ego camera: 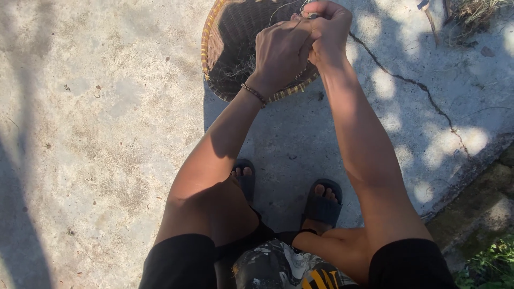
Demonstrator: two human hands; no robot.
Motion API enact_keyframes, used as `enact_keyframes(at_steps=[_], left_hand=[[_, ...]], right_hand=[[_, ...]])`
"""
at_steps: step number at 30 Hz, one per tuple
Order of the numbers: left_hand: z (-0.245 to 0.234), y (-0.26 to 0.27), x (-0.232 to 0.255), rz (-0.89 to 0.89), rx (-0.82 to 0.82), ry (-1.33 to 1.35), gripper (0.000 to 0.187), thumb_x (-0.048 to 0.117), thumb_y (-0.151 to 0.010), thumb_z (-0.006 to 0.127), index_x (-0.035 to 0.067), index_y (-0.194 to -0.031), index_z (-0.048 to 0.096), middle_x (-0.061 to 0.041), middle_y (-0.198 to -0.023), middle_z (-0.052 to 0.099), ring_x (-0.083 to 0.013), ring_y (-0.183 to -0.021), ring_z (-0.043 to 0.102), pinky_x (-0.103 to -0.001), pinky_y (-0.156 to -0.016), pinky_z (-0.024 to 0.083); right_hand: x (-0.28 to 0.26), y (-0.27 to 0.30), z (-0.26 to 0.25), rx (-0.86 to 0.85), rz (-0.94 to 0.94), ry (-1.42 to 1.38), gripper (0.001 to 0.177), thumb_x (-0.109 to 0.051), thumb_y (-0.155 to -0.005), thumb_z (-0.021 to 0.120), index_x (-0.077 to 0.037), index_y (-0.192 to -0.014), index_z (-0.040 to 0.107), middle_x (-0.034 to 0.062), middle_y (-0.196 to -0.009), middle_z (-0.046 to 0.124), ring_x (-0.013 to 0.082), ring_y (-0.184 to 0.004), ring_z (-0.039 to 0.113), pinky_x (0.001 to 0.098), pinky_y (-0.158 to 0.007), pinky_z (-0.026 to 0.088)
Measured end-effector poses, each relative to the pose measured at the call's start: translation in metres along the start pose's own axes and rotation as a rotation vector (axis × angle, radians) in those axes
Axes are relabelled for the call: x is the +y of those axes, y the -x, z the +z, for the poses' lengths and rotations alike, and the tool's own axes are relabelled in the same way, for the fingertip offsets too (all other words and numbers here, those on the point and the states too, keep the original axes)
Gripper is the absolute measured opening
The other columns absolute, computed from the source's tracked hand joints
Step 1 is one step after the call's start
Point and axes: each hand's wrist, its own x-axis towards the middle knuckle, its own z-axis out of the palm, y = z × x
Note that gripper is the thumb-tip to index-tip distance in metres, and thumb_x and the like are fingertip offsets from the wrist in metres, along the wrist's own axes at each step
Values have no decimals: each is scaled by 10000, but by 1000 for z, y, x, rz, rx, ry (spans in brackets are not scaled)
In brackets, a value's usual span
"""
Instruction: Gathering dry grass, twigs, and small debris from the ground and placing them into a woven basket.
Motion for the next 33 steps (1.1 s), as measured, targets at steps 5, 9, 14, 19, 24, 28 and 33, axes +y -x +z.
enact_keyframes(at_steps=[5, 9, 14, 19, 24, 28, 33], left_hand=[[-12, -4, 0, 4, -55, -94, 274, 279, -1012, 693, 95, -822, 618, -68, -724, 639, -256, -652, 663, -400, -586, 515], [-18, -5, -3, 22, -49, -83, 284, 273, -1015, 698, 78, -829, 608, -75, -728, 630, -260, -653, 662, -397, -584, 507], [-21, -17, 25, 70, -41, 93, 275, 270, -1025, 716, 61, -864, 637, -73, -730, 619, -253, -647, 648, -388, -600, 506], [-14, -10, -13, -271, 151, 111, 222, 226, -991, 684, 47, -865, 653, -91, -734, 627, -259, -672, 649, -377, -630, 502], [11, 43, -98, -479, 86, -7, 223, 244, -1015, 667, 42, -926, 694, -99, -822, 700, -268, -810, 713, -426, -753, 546], [7, 65, -102, -233, -247, -656, 415, 568, -687, 737, 267, -972, 716, -104, -995, 763, -385, -974, 722, -619, -725, 515], [-7, 49, -80, -524, -784, -471, 475, 417, -745, 805, 178, -1144, 705, -148, -1125, 728, -453, -1144, 653, -765, -868, 474]], right_hand=[[10, -4, 2, -80, -122, -44, 261, 245, -795, 631, -2, -711, 618, 159, -862, 698, 252, -755, 751, 415, -764, 735], [25, -12, 20, 159, 131, -273, 221, 151, -849, 574, 78, -675, 688, 194, -731, 677, 284, -628, 720, 417, -661, 690], [58, 9, -12, 175, 123, -25, 71, 78, -869, 714, 43, -808, 722, 172, -805, 724, 236, -703, 735, 357, -653, 628], [74, 6, -21, 54, -37, 571, 159, -85, -933, 824, 14, -1043, 766, 130, -949, 774, 185, -816, 724, 293, -688, 581], [55, 2, -50, -549, -21, 940, 249, -61, -1077, 665, -16, -1309, 742, 93, -1158, 722, 187, -1028, 692, 322, -800, 568], [16, 1, -58, -359, -193, 775, 176, -42, -1038, 694, 30, -1196, 668, 95, -999, 728, 247, -908, 712, 339, -759, 596], [84, -12, -179, 200, -127, 415, 118, -37, -1092, 682, 7, -984, 693, 77, -862, 667, 260, -845, 707, 382, -711, 611]])
